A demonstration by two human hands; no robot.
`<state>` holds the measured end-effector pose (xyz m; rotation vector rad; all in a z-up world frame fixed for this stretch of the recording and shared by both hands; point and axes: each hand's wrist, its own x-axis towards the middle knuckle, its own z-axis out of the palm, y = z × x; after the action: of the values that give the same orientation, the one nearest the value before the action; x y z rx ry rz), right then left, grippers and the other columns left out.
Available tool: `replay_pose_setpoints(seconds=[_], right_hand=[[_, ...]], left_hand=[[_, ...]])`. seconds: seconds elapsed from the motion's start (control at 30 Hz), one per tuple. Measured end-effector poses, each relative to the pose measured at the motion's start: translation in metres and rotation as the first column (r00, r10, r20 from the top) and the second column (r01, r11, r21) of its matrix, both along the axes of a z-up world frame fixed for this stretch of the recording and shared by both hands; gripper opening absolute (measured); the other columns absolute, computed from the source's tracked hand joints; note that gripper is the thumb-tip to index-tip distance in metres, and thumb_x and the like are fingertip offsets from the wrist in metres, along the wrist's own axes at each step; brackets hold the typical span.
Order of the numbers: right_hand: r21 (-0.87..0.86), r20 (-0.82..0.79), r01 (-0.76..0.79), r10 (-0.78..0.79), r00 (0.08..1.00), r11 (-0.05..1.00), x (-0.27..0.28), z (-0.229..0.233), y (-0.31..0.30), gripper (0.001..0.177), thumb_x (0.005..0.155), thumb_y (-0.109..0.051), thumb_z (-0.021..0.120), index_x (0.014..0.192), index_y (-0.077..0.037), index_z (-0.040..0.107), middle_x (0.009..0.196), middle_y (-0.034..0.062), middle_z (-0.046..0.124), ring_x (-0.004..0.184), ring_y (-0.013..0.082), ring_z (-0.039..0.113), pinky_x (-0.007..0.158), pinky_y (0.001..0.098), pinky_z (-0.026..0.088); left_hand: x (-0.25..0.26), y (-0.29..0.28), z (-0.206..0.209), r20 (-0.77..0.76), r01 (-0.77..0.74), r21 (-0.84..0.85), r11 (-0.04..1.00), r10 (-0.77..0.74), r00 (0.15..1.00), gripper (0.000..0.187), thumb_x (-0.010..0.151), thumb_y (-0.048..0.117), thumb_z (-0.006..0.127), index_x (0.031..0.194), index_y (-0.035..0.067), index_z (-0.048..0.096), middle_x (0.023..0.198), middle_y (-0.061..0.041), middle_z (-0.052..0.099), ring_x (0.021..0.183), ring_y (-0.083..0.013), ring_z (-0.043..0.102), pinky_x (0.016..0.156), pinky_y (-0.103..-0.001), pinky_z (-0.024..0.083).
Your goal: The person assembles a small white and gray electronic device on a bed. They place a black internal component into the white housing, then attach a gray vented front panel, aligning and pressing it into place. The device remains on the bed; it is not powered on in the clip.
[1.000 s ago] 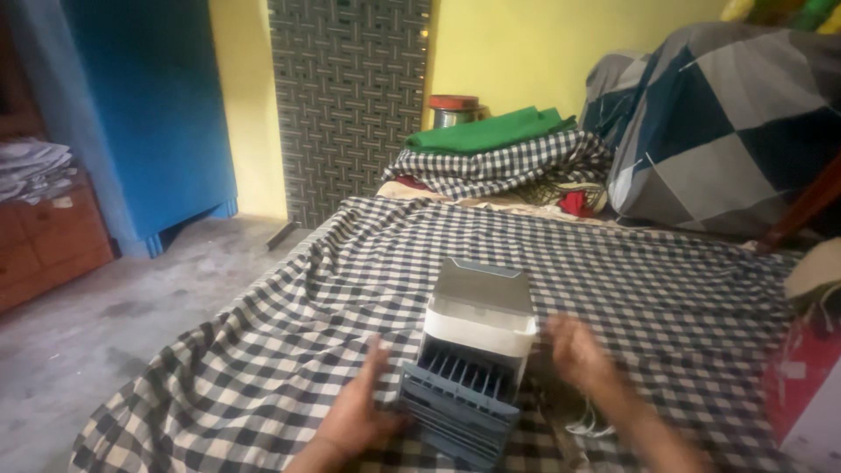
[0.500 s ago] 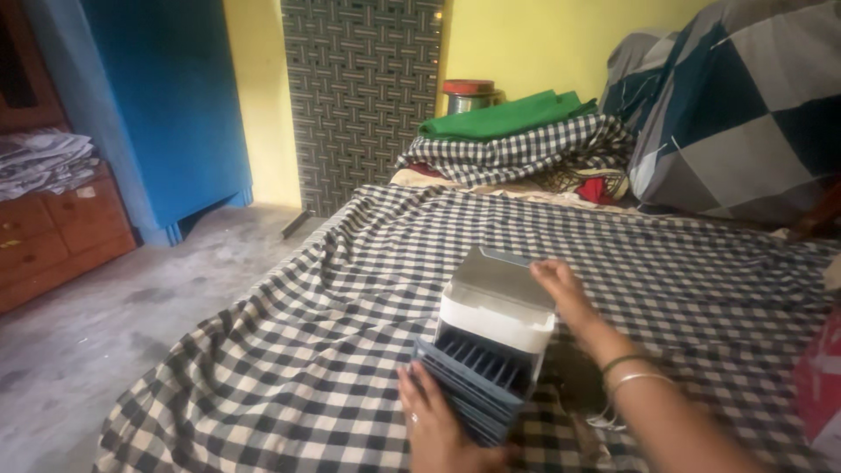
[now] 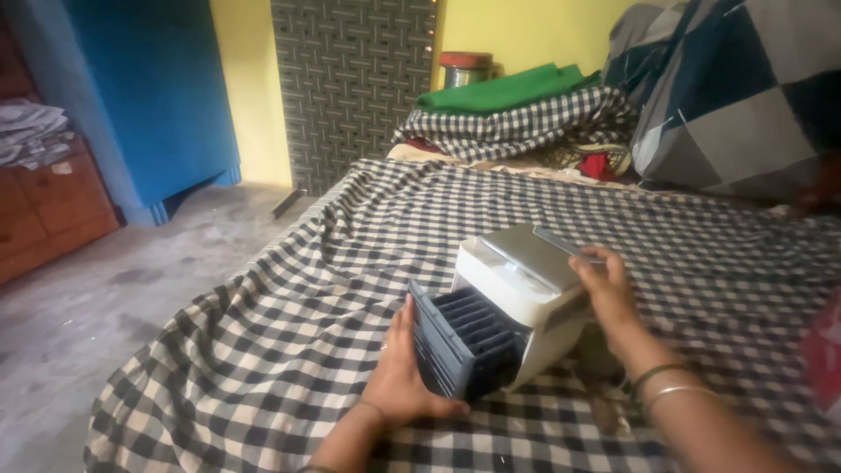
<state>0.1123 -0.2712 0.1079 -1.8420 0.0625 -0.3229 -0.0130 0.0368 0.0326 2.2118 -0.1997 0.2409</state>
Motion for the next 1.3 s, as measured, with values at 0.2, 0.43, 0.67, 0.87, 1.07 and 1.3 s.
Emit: replay_pose_setpoints(seconds=[0.2,0.43,0.67,0.87,1.07,1.3], right_hand=[[-0.03,0.092,0.05,-0.047,0.995,0.998,-0.002,-0.005,0.007,0.053,0.089,-0.047,0.063,0.135,-0.022,0.055,0.138,0.0129,0.057,0.125,0.0292,0.054,0.1,0.0451,0.045],[-0.049,0.072,0.06,-0.056,0.996,0.997,-0.003,-0.006,0.004,0.053,0.089,-0.048,0.063,0.135,-0.022,0.056,0.135,0.0119,0.058,0.124,0.0285,0.055,0.1,0.0441,0.045],[-0.052,0.118,0.024,-0.018,0.993,0.998,-0.008,-0.007,0.005,0.053,0.088,-0.048,0.065,0.133,-0.022,0.055,0.133,0.0132,0.06,0.122,0.0289,0.057,0.099,0.044,0.047],[-0.012,0.104,-0.018,0.019,0.994,1.0,-0.005,-0.009,0.003,0.055,0.087,-0.048,0.065,0.134,-0.022,0.053,0.135,0.014,0.058,0.124,0.0288,0.053,0.1,0.0437,0.044],[-0.041,0.119,0.011,-0.006,0.993,0.999,-0.006,-0.013,0.007,0.054,0.089,-0.05,0.062,0.135,-0.023,0.053,0.136,0.0125,0.056,0.124,0.028,0.054,0.1,0.0431,0.045],[-0.033,0.109,0.016,-0.012,0.994,0.999,-0.011,-0.012,0.011,0.055,0.09,-0.05,0.06,0.137,-0.023,0.052,0.134,0.0158,0.059,0.123,0.029,0.056,0.102,0.0427,0.044]], left_hand=[[-0.012,-0.002,0.013,-0.066,-0.038,-0.001,0.999,0.037,0.997,0.172,0.038,0.048,0.102,0.159,0.014,-0.016,0.166,-0.029,0.001,0.155,-0.0442,0.008,0.124,-0.049,0.025],[-0.018,-0.001,0.023,-0.098,-0.066,0.008,0.998,0.066,0.993,0.171,0.038,0.047,0.103,0.16,0.018,-0.014,0.165,-0.03,0.002,0.155,-0.0453,0.012,0.122,-0.049,0.03],[0.0,-0.012,0.016,-0.107,-0.046,0.016,0.999,0.048,0.993,0.171,0.039,0.046,0.101,0.162,0.022,-0.016,0.166,-0.029,0.001,0.153,-0.0454,0.018,0.121,-0.049,0.032],[0.031,-0.006,0.001,0.06,0.107,-0.025,0.994,-0.105,0.993,0.172,0.04,0.047,0.103,0.161,0.018,-0.016,0.164,-0.033,0.0,0.154,-0.048,0.015,0.12,-0.05,0.032],[0.035,-0.017,0.004,-0.038,0.099,-0.007,0.995,-0.099,0.994,0.175,0.038,0.045,0.105,0.159,0.02,-0.019,0.165,-0.026,0.002,0.151,-0.045,0.025,0.12,-0.047,0.035],[0.035,-0.03,0.011,-0.108,0.108,0.01,0.994,-0.106,0.988,0.174,0.04,0.041,0.103,0.161,0.024,-0.021,0.167,-0.023,0.001,0.149,-0.0426,0.033,0.118,-0.045,0.04]])
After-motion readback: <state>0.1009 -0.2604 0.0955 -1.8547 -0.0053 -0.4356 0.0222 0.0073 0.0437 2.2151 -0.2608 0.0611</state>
